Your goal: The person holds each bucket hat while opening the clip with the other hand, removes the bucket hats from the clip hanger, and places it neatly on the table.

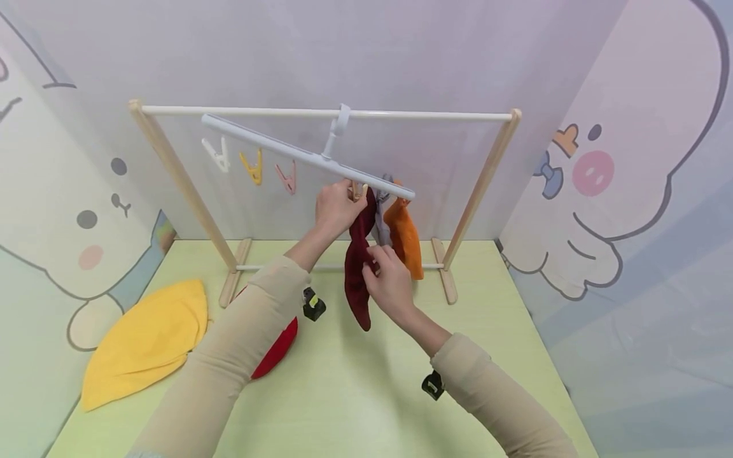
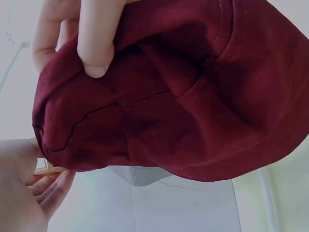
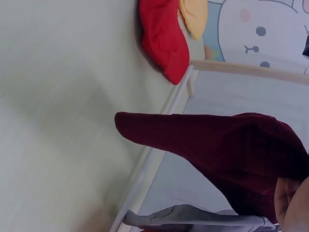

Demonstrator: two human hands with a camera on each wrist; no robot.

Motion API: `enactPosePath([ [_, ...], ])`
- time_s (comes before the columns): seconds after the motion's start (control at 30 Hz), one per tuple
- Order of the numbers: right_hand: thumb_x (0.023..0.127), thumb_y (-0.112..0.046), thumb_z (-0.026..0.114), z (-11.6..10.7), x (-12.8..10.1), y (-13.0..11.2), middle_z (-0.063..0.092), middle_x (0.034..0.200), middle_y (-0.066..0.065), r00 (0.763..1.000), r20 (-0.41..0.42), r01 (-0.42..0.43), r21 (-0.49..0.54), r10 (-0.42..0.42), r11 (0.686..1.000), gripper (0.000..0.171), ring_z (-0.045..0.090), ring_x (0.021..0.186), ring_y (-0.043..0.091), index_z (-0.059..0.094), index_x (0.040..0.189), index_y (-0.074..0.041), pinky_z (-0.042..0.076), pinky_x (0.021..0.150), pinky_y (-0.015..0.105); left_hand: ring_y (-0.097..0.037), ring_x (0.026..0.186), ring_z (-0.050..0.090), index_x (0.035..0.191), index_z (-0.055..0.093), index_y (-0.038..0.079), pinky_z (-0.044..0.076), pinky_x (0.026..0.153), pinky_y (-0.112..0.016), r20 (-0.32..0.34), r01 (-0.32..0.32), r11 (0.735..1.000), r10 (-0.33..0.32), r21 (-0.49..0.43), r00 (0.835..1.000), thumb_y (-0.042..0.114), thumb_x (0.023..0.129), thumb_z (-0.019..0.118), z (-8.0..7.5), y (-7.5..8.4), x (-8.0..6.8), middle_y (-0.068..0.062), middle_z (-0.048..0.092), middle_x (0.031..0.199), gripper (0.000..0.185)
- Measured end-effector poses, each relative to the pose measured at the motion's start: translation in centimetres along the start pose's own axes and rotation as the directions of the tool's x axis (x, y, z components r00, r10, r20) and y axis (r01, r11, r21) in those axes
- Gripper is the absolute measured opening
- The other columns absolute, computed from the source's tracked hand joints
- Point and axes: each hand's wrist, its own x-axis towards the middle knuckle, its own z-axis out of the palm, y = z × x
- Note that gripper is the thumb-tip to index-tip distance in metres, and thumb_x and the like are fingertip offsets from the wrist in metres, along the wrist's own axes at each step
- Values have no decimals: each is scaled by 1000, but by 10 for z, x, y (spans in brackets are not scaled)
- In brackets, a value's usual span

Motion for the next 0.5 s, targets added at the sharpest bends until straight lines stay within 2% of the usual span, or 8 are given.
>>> enactPosePath([
  [0.2, 80, -3, 64, 2, -1, -2, 58, 83, 6, 1000, 3, 4, 11, -4, 1000, 17, 56, 69, 15, 62, 96, -6, 50, 57, 27, -16, 57, 52, 75, 51, 13, 36, 50, -26, 19, 6, 1000, -6, -12, 1000, 37, 89, 52, -3, -3, -1, 1, 53, 63, 28],
  [0.5, 80, -3, 64, 7, -5, -6, 58, 85, 5, 1000, 26, 14, 9, -15, 1000, 16, 56, 69, 14, 62, 95, -6, 51, 59, 26, -17, 54, 48, 75, 46, 15, 33, 47, -26, 56, 46, 998, -44, -36, 997, 34, 85, 55, -7, -3, -3, 0, 48, 61, 23],
])
